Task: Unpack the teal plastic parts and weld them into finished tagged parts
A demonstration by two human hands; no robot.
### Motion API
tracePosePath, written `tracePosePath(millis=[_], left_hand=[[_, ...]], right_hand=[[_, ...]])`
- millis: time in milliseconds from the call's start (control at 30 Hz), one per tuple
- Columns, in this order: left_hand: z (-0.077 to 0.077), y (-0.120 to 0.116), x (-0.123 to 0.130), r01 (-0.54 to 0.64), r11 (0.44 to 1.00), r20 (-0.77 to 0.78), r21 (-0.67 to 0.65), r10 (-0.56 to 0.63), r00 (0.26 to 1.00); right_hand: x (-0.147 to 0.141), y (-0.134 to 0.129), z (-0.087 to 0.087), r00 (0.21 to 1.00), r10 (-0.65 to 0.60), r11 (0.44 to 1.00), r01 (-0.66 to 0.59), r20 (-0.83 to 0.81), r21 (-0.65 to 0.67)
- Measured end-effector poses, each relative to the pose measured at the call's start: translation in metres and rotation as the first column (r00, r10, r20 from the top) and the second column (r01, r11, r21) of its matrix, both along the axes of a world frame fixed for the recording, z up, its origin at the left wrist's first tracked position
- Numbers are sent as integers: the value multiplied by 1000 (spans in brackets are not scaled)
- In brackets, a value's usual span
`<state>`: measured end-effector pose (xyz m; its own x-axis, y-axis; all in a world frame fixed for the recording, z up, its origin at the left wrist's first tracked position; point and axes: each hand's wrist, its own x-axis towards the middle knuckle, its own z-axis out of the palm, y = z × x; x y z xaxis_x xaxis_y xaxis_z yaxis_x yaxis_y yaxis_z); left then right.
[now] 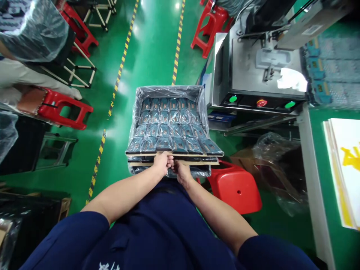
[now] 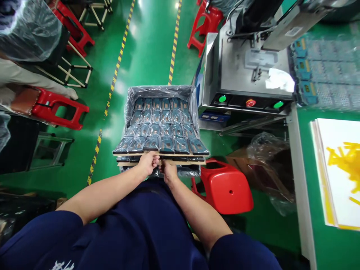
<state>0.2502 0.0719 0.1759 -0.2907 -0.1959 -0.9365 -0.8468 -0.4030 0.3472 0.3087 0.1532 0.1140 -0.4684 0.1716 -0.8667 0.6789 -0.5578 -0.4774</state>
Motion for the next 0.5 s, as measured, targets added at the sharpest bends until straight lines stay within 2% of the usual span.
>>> tracePosePath(millis=[267,500], left_hand=[[23,-3,7,43,998,-15,41,-43,999],[42,-9,21,93,993,1,71,-93,996]], right_hand=[[11,2,33,999,-6,1000,6,35,2],[29,3,56,1000,27,1000,-27,-8,-11]])
